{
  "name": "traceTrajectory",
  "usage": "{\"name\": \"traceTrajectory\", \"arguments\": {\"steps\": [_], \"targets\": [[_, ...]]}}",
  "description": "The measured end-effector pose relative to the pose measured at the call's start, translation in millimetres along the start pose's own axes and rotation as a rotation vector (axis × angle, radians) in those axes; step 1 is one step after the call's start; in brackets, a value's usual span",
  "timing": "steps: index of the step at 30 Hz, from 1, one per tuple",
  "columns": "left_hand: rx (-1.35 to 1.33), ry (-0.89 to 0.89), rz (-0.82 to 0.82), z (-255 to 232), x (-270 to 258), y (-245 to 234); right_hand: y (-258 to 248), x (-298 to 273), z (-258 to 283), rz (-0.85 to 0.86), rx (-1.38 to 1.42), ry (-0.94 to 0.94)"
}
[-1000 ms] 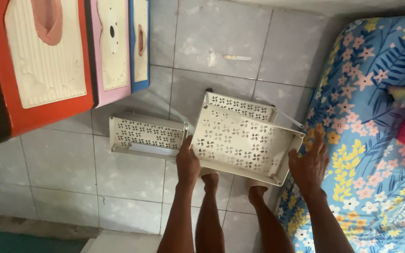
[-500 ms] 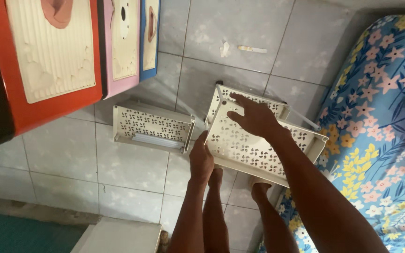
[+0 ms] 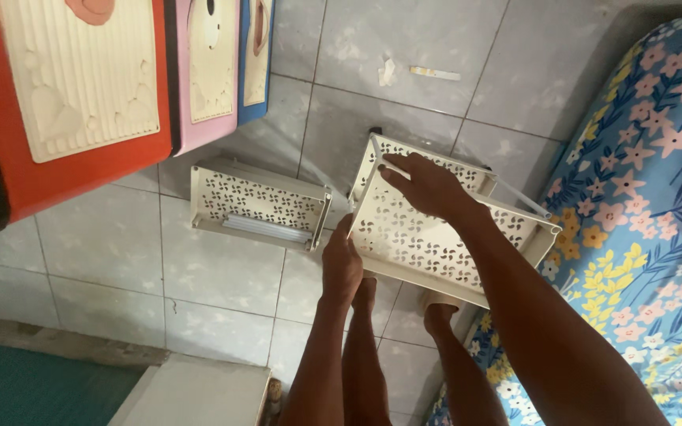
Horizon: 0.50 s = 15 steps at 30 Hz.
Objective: The person assembles a small white plastic shelving unit by attaching black caster wheels to the corners of perforated trays and inserting white support rods to connect the trays into a two-tier structure. The person handles the trays, wheels, and rods by hand, positioning and securing each component on a tiled floor.
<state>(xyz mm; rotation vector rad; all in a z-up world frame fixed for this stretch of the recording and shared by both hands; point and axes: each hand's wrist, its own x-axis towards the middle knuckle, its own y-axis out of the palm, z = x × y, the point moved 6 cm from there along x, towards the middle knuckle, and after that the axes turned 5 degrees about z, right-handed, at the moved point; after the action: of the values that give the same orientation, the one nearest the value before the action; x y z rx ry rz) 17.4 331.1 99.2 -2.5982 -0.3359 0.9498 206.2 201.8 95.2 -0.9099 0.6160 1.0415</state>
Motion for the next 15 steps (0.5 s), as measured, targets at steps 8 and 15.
{"name": "traceTrajectory", "arguments": {"steps": [8,15], "targets": [[-0.016,0.044,-0.003,6.5,-2.3,3.2,-2.2,-1.2,3.0,0.071,0.026,0.053],[-0.025,0.054,0.013,7.4,-1.0,3.7,-2.9,0.1,7.0,0.077,0.029,0.049]]}}
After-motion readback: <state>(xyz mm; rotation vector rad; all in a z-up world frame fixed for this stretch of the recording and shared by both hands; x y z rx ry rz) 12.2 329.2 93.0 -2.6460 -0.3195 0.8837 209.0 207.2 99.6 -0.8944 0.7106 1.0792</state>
